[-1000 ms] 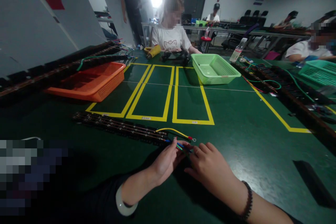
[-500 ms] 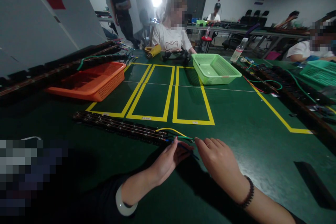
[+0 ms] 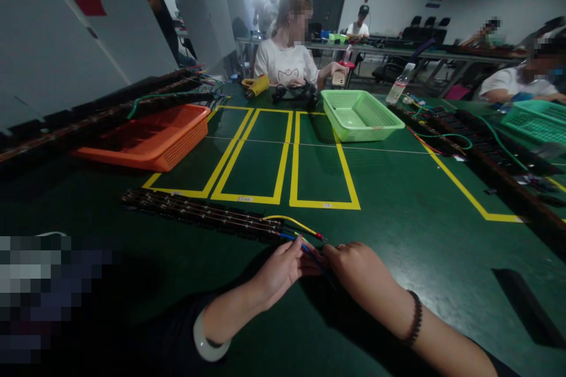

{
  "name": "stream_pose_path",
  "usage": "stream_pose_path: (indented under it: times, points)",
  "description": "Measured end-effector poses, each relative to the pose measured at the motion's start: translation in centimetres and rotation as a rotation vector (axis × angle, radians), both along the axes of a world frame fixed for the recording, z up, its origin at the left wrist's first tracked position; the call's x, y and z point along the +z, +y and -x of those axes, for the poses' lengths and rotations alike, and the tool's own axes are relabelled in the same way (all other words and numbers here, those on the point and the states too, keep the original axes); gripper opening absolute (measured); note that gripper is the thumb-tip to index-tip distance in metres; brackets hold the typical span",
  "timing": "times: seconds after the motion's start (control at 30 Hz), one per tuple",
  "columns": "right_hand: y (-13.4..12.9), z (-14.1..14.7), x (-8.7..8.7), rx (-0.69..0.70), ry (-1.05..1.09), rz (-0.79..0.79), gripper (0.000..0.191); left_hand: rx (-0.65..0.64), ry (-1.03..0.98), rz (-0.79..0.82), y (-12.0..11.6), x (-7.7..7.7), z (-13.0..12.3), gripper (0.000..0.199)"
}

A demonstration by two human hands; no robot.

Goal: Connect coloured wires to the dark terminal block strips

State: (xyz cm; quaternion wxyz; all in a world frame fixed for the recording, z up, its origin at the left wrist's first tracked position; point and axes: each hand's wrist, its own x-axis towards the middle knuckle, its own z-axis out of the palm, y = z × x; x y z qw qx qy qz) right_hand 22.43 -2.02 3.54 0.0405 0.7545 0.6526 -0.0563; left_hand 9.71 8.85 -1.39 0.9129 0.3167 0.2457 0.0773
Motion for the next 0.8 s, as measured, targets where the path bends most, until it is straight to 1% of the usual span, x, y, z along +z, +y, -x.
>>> stream_pose_path:
  times: [0.1,0.2,0.33,0.43,0.53,0.63,0.7,0.8]
  points:
    - [0.0,-0.3,-0.4,0.025,0.046,0.025,0.014,-0.009,0.004,-0.006,0.1,0.2,0.1,0.029]
    - [-0.2,-0.7,-0.1,0.039,0.084,-0.016,0.013,-0.017,-0.003,0.002,0.1,0.4,0.1,0.029]
    - [-0.6,-0.7,1.9,0.018,0.058,-0.148,0.015,-0.003,0.006,0.042,0.1,0.6,0.2,0.029]
    - [-1.1,0.1,3.0,0.065,0.105,-0.186,0.018,0.022,0.027,0.074,0.1,0.4,0.2,0.027]
    - [-1.5,1.1,2.6,0.145,0.149,-0.178,0.034,0.049,0.044,0.074,0.1,0.1,0.1,0.029]
    - [-1.6,1.3,1.6,0.184,0.09,-0.166,0.043,0.043,0.023,0.061,0.1,0.0,0.0,0.031]
    - [-1.5,1.1,1.3,0.182,0.034,-0.162,0.043,0.022,0.007,0.058,0.1,0.1,0.0,0.032]
    - [-1.2,0.3,1.4,0.152,-0.043,-0.185,0.034,-0.016,0.0,0.044,0.1,0.4,0.0,0.031]
